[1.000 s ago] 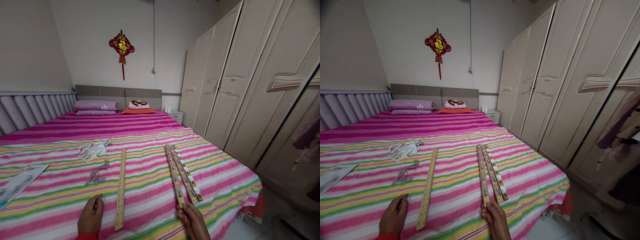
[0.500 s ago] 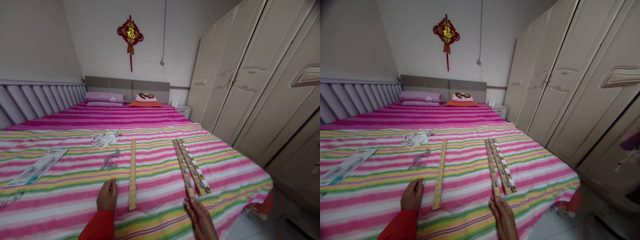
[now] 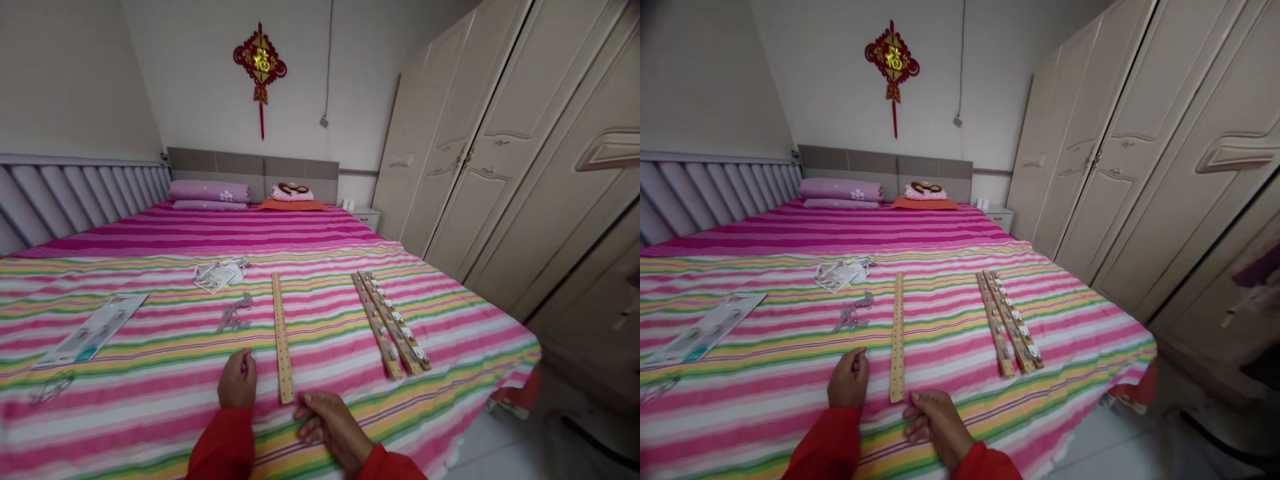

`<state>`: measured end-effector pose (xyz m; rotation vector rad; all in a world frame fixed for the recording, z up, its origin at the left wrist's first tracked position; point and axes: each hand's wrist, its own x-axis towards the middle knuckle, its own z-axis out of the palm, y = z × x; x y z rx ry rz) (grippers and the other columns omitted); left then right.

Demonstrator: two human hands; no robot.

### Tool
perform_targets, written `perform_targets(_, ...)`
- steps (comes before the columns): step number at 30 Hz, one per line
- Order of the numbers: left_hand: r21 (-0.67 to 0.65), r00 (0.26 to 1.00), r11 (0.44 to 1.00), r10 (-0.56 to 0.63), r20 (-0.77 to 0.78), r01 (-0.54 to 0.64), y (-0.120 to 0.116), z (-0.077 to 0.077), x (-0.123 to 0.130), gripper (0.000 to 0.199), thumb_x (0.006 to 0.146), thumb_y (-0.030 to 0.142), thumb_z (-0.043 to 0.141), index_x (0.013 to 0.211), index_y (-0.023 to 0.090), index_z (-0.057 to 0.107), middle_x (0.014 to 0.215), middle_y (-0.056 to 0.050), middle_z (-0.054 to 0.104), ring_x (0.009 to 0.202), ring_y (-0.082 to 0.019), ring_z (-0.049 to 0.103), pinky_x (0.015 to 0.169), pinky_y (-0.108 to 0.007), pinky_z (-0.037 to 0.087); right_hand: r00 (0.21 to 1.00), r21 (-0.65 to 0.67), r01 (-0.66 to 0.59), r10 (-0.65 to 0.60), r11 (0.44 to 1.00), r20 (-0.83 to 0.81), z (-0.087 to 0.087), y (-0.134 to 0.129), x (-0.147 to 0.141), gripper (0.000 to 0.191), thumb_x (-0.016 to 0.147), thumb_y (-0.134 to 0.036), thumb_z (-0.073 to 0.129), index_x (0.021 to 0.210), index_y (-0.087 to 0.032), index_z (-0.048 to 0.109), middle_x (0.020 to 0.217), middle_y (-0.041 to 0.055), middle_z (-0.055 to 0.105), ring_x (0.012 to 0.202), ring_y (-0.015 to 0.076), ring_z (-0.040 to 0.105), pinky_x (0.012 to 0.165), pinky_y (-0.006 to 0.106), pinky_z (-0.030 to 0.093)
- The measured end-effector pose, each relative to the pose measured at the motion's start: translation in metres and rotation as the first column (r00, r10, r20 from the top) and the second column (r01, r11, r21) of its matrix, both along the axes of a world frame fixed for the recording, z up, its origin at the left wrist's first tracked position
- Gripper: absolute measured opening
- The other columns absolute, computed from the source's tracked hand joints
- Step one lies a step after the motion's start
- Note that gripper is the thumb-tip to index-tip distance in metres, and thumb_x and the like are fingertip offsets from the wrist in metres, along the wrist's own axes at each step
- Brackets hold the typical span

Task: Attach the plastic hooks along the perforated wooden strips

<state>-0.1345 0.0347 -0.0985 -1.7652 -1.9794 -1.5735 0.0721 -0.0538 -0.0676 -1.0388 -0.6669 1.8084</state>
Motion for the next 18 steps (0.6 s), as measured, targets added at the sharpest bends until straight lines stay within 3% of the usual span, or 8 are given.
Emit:
perform_targets(8, -0.012, 0.999, 0.999, -0.040, -0.009, 0.040, 0.002, 0.000, 0.001, 0.023, 0.082, 0.026, 0.044, 0.090, 0.017, 0.064, 0.071, -0.002, 0.060, 0.061, -0.013, 0.054, 0.060, -0.024, 0.044, 1.000, 0.014, 0.010, -0.010, 1.000, 0.019, 0.006, 0.013, -0.033, 0.046, 0.065, -0.054, 0.073, 0.075, -0.014, 0.054, 0.066, 0.0084, 0.071, 0.041, 0.0119, 0.060, 0.038, 0.019, 0.043)
perform_targets(18, -0.017, 0.999, 0.999, -0.049, -0.012, 0.049, 0.003, 0.000, 0.002, 0.022, 0.082, 0.025, 0.044, 0.090, 0.017, 0.064, 0.074, -0.003, 0.062, 0.063, -0.014, 0.055, 0.061, -0.024, 0.043, 0.989, 0.121, 0.110, -0.121, 0.987, 0.086, -0.002, 0.020, -0.044, 0.046, 0.059, -0.054, 0.074, 0.064, -0.013, 0.054, 0.049, 0.0040, 0.064, 0.035, 0.0073, 0.050, 0.035, 0.016, 0.033)
